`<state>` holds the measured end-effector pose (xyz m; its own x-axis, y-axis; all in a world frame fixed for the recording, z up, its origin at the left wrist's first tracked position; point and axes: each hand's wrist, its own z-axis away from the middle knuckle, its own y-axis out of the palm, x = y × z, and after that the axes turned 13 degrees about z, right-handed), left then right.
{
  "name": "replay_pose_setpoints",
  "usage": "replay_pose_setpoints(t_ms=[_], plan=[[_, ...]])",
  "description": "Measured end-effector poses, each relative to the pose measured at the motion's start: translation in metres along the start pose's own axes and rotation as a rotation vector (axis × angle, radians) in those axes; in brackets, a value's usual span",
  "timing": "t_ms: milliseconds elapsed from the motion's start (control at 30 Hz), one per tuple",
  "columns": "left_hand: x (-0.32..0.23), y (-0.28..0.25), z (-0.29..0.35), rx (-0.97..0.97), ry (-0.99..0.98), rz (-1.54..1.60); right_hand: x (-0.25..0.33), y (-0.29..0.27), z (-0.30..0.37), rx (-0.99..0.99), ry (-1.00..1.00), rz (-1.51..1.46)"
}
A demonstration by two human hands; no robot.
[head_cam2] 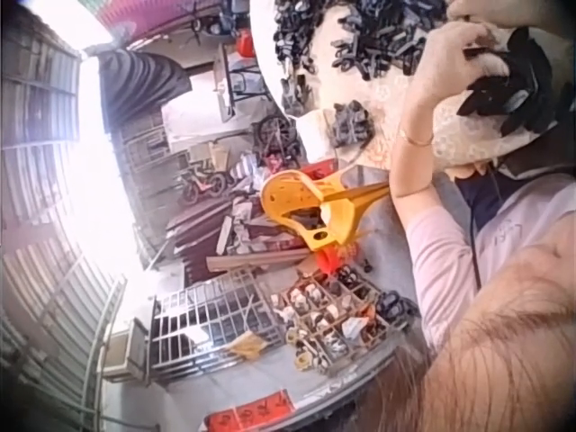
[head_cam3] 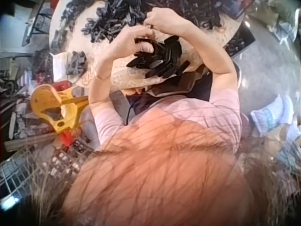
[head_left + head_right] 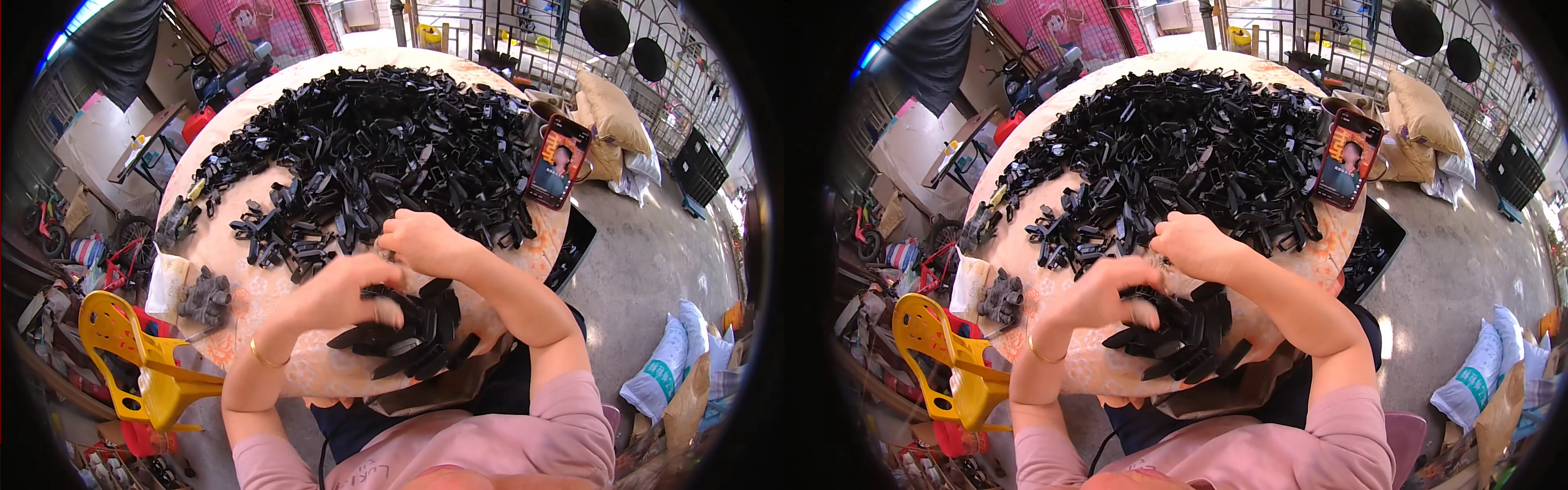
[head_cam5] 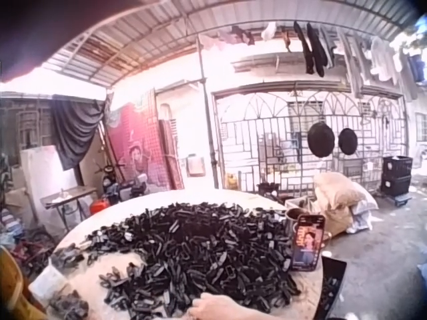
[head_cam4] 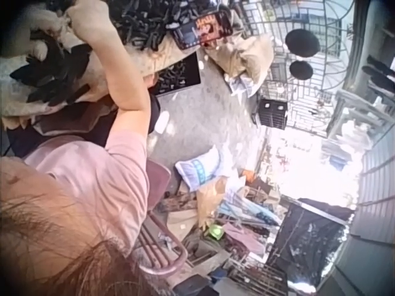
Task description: The person assembles small black plastic components by hand at a table.
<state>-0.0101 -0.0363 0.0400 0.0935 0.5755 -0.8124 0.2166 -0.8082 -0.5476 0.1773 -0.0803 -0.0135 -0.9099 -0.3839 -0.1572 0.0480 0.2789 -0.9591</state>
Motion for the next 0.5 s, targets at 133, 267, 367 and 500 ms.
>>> replay_pose_setpoints(t_ms=[133,267,367,500], plan=[[0.026,-0.023,-0.035,-0.409,-0.021,-0.053,-0.008,-0.001,0.0,-0.194,0.177,-0.256],[0.072,-0.043,-0.065,-0.482,0.189,-0.584,-0.019,-0.009,-0.002,-0.506,0.381,-0.196],[0.087,-0.039,-0.076,-0.358,0.173,-0.719,-0.022,-0.014,-0.004,-0.623,0.515,-0.471],[0.096,-0.031,-0.082,-0.392,0.089,-0.767,-0.023,-0.015,-0.005,-0.615,0.533,-0.637]])
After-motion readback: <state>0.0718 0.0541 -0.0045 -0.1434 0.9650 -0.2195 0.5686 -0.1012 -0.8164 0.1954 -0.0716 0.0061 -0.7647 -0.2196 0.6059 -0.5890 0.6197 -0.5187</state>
